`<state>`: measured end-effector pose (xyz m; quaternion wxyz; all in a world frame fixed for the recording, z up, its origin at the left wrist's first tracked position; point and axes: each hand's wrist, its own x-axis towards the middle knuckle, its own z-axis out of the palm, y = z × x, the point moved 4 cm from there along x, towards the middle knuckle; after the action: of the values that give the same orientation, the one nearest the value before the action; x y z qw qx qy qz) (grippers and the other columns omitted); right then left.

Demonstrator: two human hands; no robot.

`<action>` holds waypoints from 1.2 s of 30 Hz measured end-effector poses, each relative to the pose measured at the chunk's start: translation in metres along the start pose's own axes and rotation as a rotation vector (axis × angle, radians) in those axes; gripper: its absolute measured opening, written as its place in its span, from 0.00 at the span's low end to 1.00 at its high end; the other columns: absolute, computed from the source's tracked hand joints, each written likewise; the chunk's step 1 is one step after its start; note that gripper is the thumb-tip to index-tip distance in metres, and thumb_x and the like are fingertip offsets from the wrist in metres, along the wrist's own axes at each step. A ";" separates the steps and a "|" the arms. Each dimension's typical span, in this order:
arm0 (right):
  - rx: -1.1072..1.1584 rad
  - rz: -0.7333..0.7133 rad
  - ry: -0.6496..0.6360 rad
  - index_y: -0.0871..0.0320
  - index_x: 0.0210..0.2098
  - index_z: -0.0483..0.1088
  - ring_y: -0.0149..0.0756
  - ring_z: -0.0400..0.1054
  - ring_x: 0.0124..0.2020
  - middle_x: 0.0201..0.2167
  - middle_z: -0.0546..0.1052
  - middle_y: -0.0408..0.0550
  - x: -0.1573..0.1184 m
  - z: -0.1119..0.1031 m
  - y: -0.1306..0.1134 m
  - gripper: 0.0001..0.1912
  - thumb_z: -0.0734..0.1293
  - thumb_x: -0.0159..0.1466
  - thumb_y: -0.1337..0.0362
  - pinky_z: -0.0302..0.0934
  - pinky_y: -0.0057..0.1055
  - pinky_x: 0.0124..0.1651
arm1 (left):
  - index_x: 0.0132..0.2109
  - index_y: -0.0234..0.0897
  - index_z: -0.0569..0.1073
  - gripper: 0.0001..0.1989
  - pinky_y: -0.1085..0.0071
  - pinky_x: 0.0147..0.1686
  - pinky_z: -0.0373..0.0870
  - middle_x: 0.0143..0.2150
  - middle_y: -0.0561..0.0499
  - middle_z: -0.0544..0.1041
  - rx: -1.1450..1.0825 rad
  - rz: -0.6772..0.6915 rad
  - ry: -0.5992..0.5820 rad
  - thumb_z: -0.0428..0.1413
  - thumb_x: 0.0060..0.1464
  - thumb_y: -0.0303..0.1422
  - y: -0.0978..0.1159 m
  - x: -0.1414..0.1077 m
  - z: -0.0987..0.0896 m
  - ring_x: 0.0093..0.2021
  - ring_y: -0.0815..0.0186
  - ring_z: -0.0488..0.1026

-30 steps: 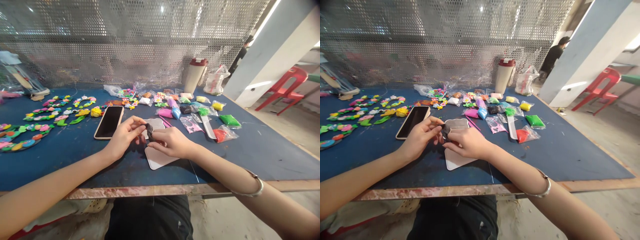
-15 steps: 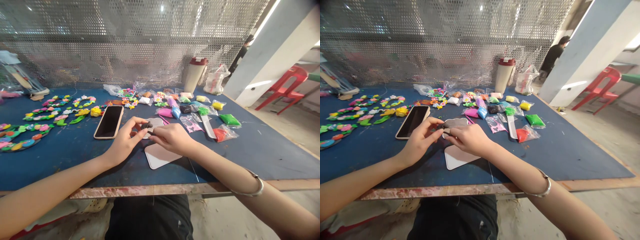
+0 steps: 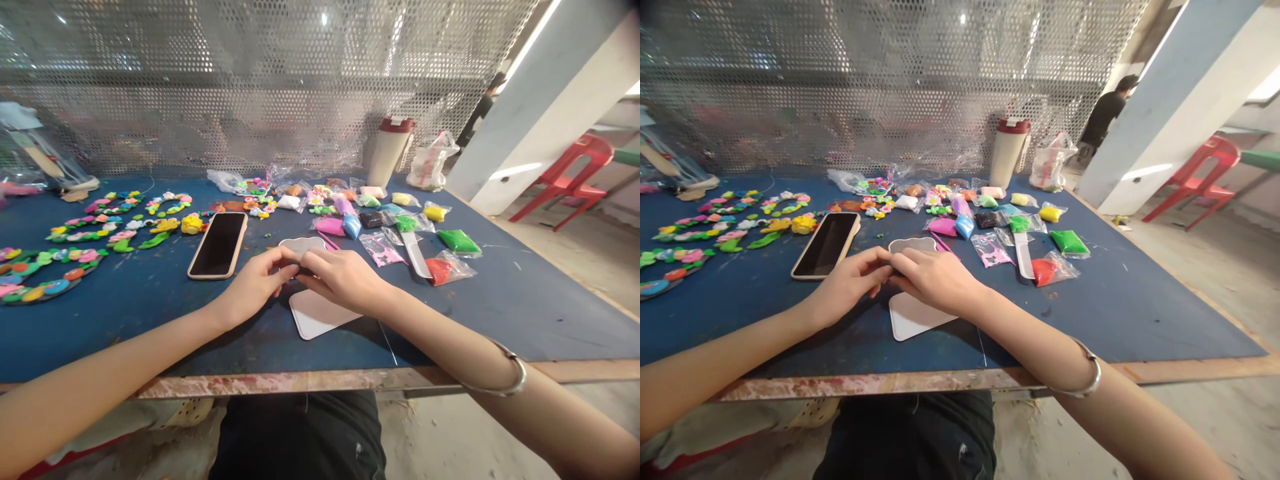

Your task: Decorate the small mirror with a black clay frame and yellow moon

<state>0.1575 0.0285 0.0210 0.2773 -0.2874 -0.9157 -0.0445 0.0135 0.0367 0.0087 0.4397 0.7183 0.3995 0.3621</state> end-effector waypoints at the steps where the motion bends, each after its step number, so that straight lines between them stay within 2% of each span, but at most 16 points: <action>1: 0.037 0.021 -0.009 0.59 0.39 0.65 0.33 0.61 0.26 0.27 0.71 0.47 0.000 0.000 0.000 0.05 0.59 0.67 0.65 0.43 0.29 0.26 | 0.38 0.37 0.72 0.09 0.75 0.22 0.59 0.27 0.56 0.69 -0.029 -0.012 0.027 0.56 0.55 0.38 -0.001 0.001 -0.002 0.21 0.72 0.61; 5: 0.157 0.113 -0.043 0.58 0.31 0.65 0.29 0.54 0.21 0.20 0.65 0.41 -0.001 -0.001 0.003 0.05 0.61 0.64 0.66 0.40 0.29 0.25 | 0.40 0.37 0.72 0.08 0.76 0.26 0.65 0.32 0.53 0.72 -0.083 -0.004 0.124 0.57 0.54 0.36 -0.004 0.003 -0.008 0.26 0.71 0.66; 8: 0.226 0.201 -0.041 0.58 0.25 0.63 0.27 0.50 0.18 0.16 0.59 0.38 -0.002 -0.002 0.007 0.10 0.61 0.64 0.66 0.39 0.28 0.24 | 0.41 0.37 0.74 0.08 0.75 0.32 0.70 0.39 0.50 0.74 -0.150 0.018 0.171 0.57 0.55 0.35 -0.005 0.002 -0.010 0.36 0.67 0.71; 10: 0.298 0.277 -0.027 0.58 0.23 0.61 0.26 0.52 0.17 0.15 0.60 0.38 -0.003 -0.002 0.009 0.14 0.59 0.66 0.65 0.42 0.27 0.24 | 0.42 0.38 0.75 0.08 0.72 0.38 0.72 0.44 0.48 0.76 -0.222 0.036 0.179 0.58 0.54 0.33 -0.003 0.001 -0.010 0.43 0.64 0.73; 13: 0.445 0.357 -0.019 0.58 0.24 0.61 0.26 0.62 0.19 0.17 0.68 0.39 -0.003 0.001 0.011 0.16 0.56 0.69 0.63 0.52 0.24 0.26 | 0.51 0.40 0.75 0.16 0.67 0.52 0.69 0.54 0.48 0.75 -0.311 0.051 0.096 0.59 0.54 0.30 0.002 -0.001 -0.006 0.53 0.61 0.71; 16: 0.570 0.404 -0.018 0.58 0.29 0.60 0.26 0.68 0.21 0.20 0.73 0.41 -0.003 0.006 0.013 0.14 0.56 0.69 0.60 0.58 0.22 0.26 | 0.58 0.43 0.69 0.22 0.66 0.60 0.61 0.63 0.51 0.67 -0.302 0.047 -0.039 0.58 0.56 0.30 0.006 -0.003 0.000 0.62 0.61 0.63; 19: 0.586 0.508 0.035 0.57 0.32 0.59 0.26 0.66 0.17 0.17 0.71 0.38 -0.005 0.008 0.019 0.10 0.61 0.67 0.58 0.56 0.23 0.24 | 0.60 0.43 0.67 0.23 0.64 0.63 0.58 0.65 0.52 0.63 -0.180 0.015 -0.069 0.56 0.57 0.33 0.006 -0.005 0.002 0.64 0.59 0.60; 22: 0.458 0.592 0.121 0.56 0.30 0.58 0.25 0.58 0.15 0.13 0.64 0.32 -0.007 0.004 0.024 0.13 0.68 0.60 0.61 0.50 0.24 0.23 | 0.56 0.40 0.72 0.19 0.61 0.60 0.60 0.59 0.49 0.71 -0.061 -0.047 -0.148 0.55 0.58 0.36 0.002 -0.007 0.007 0.60 0.58 0.66; 24: 0.404 0.571 0.161 0.55 0.32 0.58 0.24 0.54 0.15 0.13 0.60 0.30 -0.006 0.000 0.024 0.14 0.70 0.58 0.64 0.48 0.24 0.23 | 0.51 0.39 0.76 0.15 0.62 0.56 0.64 0.54 0.48 0.76 -0.030 -0.081 -0.250 0.56 0.57 0.36 0.002 -0.009 0.014 0.55 0.57 0.71; 26: 0.416 0.478 0.173 0.56 0.33 0.58 0.24 0.54 0.16 0.15 0.60 0.31 -0.004 -0.003 0.020 0.12 0.68 0.60 0.64 0.48 0.23 0.23 | 0.46 0.39 0.77 0.12 0.63 0.52 0.67 0.49 0.48 0.78 -0.023 -0.089 -0.279 0.58 0.55 0.36 0.002 -0.010 0.018 0.50 0.58 0.74; 29: 0.452 0.303 0.159 0.57 0.32 0.60 0.26 0.59 0.22 0.21 0.65 0.37 -0.002 -0.005 0.013 0.06 0.62 0.65 0.66 0.52 0.24 0.27 | 0.39 0.37 0.77 0.10 0.65 0.48 0.68 0.42 0.48 0.80 -0.050 -0.051 -0.198 0.59 0.54 0.37 0.002 -0.008 0.017 0.44 0.60 0.75; 31: 0.460 0.236 0.152 0.58 0.33 0.63 0.27 0.61 0.26 0.26 0.68 0.41 -0.002 -0.006 0.012 0.05 0.60 0.66 0.67 0.55 0.25 0.31 | 0.37 0.35 0.75 0.12 0.66 0.44 0.69 0.38 0.48 0.79 -0.085 -0.019 -0.154 0.59 0.53 0.40 0.001 -0.006 0.014 0.41 0.61 0.74; 36: 0.513 0.057 0.179 0.58 0.37 0.70 0.31 0.64 0.34 0.32 0.68 0.46 0.000 -0.008 0.006 0.06 0.61 0.66 0.70 0.60 0.28 0.37 | 0.41 0.35 0.71 0.20 0.69 0.34 0.69 0.34 0.48 0.73 -0.119 0.011 -0.105 0.48 0.60 0.48 -0.002 -0.002 0.009 0.35 0.63 0.70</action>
<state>0.1648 0.0315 0.0270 0.4221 -0.2285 -0.8604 0.1713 0.0205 0.0327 0.0031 0.4999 0.7111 0.3498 0.3494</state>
